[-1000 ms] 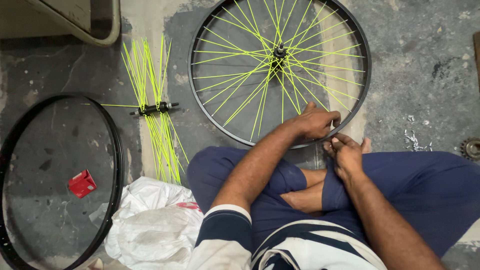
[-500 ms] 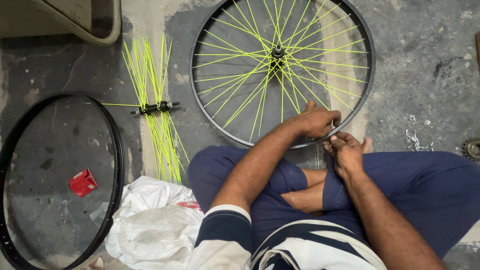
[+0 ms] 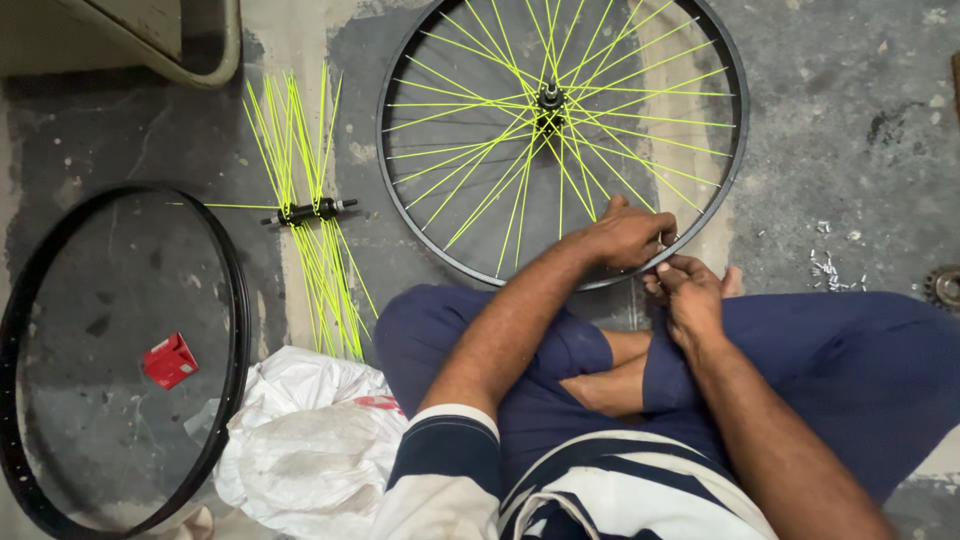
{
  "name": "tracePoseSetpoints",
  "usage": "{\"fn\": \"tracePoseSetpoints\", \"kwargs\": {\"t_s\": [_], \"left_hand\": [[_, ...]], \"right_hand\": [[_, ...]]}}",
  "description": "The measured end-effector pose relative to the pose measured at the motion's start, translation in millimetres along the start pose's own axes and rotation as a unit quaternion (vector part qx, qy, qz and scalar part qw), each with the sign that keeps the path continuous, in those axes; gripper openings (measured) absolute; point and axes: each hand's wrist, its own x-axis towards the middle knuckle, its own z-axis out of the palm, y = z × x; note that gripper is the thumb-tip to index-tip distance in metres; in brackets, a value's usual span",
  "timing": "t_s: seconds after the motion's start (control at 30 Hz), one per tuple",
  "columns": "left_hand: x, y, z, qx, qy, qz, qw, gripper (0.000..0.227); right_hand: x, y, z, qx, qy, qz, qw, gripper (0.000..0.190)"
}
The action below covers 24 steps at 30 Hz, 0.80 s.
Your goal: The person sits on the floor and assembles a bicycle wheel by inserting neon green spokes into a hub and rim. They tighten the spoke nipples by hand to secure the spokes. The person then switches to a second wheel, placing the hub into the rim and beginning to insert spokes.
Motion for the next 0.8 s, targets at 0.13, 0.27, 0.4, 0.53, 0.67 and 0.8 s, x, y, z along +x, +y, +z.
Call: {"fn": "tracePoseSetpoints", "kwargs": {"t_s": [0.13,0.27,0.4,0.53,0.67,0.8], "left_hand": [[-4.5,0.7,1.6,0.11,0.189,0.002,0.976,0.039],[-34.0,10.0,5.3,0.119,0.397,-0.238,0.879,0.049],[-58.0,19.5,5.4,0.074,0.334,-0.375,0.861,0.044],[-65.2,10.0,6.2,0.037,0.291,-0.423,0.857,0.03],[-79.2,-20.3,33.0,-0.069,0.226,-0.312,0.92,0.031],[-75.8,-53.3,56.0,-0.302,0.146,-0.217,0.917,0.032]], "right_hand": [[8.0,7.4,-1.8,-0.001,-0.008,-0.031,0.999,0.019],[13.2,13.0,-1.2,-0.006,0.003,-0.04,0.999,0.018],[10.4,10.7,2.3,-0.003,0.005,-0.04,0.999,0.017],[10.1,7.6,3.8,-0.014,-0.007,-0.064,0.998,0.018],[8.1,0.4,6.5,-0.027,0.019,-0.065,0.997,0.016],[-5.0,-9.1,6.2,-0.085,0.028,-0.053,0.995,0.013]]}}
